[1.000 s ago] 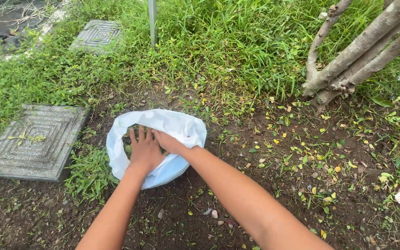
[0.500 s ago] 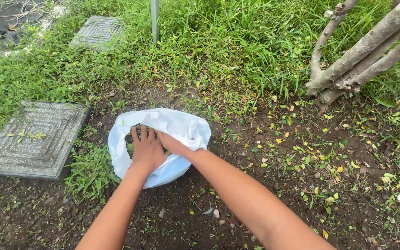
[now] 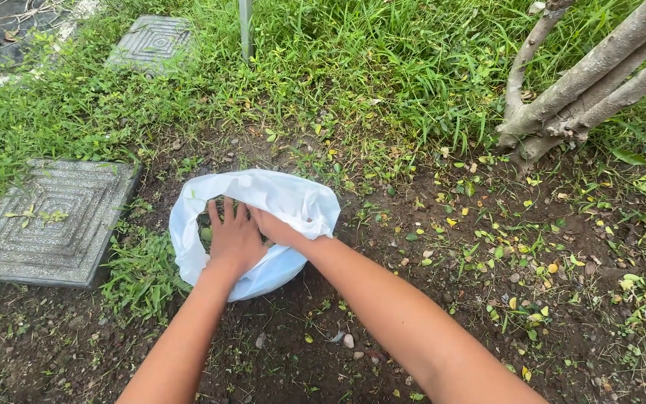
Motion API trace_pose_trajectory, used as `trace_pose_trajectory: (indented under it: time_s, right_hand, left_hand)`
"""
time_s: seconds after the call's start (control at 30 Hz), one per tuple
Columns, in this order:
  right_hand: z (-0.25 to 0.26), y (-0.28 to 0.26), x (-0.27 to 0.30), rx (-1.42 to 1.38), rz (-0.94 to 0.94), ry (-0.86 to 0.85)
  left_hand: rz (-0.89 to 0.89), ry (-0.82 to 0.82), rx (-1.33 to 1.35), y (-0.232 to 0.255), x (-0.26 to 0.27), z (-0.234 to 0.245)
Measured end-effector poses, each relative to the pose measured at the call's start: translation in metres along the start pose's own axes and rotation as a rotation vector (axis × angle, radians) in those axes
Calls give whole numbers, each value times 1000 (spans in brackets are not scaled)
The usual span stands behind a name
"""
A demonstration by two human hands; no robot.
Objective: Picking up fallen leaves and weeds from the soil and placing them into a plastic bag.
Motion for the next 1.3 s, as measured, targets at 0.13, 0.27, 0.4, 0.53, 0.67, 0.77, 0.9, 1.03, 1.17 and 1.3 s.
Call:
trace_pose_trajectory:
  time_s: [0.13, 0.27, 0.4, 0.53, 0.67, 0.77, 0.9, 1.03, 1.17, 1.3]
  right_hand:
    - [-17, 22, -11, -62, -46, 31]
    - [-27, 35, -27, -46, -40, -66]
    - [-4, 31, -40, 3, -131, -62]
    - [19, 13, -49, 70, -136, -229]
    - [8, 9, -45, -126, -253, -494]
    - [33, -23, -50, -99, -88, -374]
    - [84, -63, -48, -16, -21, -462]
    - [107, -63, -48, -84, 53, -507]
    - [145, -32, -54, -251, 179, -359]
    - [214, 23, -45, -907, -35, 101]
  left_hand:
    - [9, -30, 23, -1, -2, 3]
    - [1, 14, 99, -6, -2, -2]
    - [-37, 133, 253, -17, -8, 10]
    - [-46, -39, 301, -31, -6, 33]
    - [-44, -20, 437, -44, -6, 48]
    - [105, -46, 587, -59, -1, 63]
    - [264, 1, 747, -70, 1, 69]
    - [53, 164, 524, -51, -16, 7]
    - [54, 221, 315, -30, -15, -10]
    - [99, 299, 323, -25, -9, -2]
Point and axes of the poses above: each hand's wrist, its own x-axis away from the middle knuckle, its own z-axis out of the back of the hand, y = z × x, the point moved 7 cm from there along -x, towards the middle knuckle, and after that the axes turned 11 degrees about z, right-handed, at the moved point
